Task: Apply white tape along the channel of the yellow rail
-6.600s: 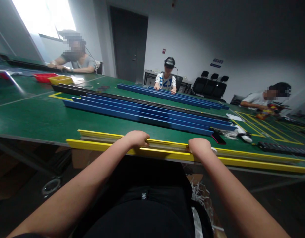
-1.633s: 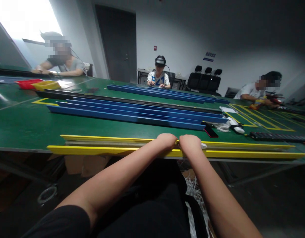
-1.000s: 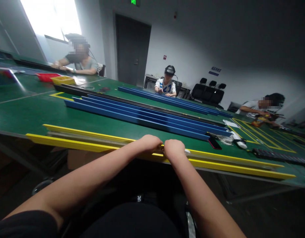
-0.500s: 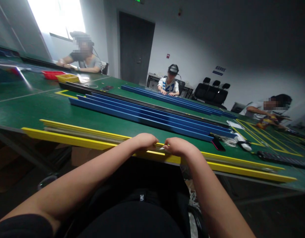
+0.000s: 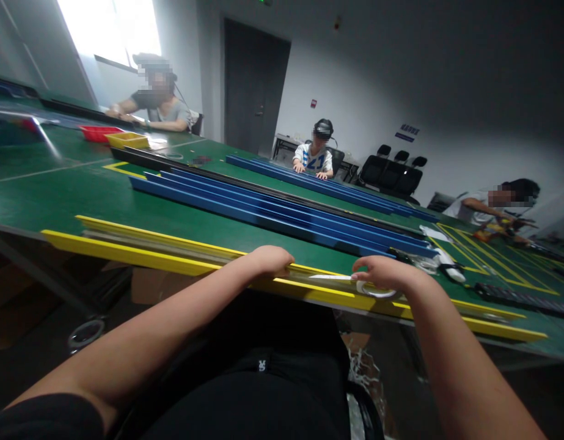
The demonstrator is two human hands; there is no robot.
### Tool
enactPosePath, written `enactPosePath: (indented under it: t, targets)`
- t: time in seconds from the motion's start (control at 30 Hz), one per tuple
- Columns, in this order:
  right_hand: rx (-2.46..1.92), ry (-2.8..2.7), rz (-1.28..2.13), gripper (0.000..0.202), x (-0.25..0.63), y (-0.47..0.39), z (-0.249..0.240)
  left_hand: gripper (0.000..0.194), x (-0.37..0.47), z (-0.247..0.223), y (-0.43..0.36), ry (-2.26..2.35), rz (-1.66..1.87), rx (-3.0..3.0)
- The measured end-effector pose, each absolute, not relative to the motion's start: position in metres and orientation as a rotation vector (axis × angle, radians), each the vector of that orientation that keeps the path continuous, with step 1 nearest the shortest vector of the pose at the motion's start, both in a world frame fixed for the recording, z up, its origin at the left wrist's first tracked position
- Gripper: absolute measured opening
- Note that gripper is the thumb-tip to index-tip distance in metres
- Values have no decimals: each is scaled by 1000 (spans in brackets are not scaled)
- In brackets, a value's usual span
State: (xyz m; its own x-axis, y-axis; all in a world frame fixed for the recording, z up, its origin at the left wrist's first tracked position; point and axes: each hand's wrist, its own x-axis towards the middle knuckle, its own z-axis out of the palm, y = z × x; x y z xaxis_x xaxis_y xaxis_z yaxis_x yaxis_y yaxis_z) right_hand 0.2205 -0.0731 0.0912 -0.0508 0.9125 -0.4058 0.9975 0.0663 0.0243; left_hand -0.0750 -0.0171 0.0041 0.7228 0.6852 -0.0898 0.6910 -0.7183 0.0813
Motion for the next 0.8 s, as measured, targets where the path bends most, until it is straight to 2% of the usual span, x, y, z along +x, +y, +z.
enactPosePath:
  t: [0.3, 0.53, 0.8]
  targets:
    - [1984, 1910, -523, 47, 250, -74, 88, 29, -76, 5, -18, 1139, -94, 2803]
    - [1917, 1868, -213, 46, 246, -67, 69, 28, -76, 2, -16, 1155, -79, 2805]
    - [1948, 1707, -93, 62, 244, -64, 47, 28, -74, 2, -17, 1162, -67, 2789]
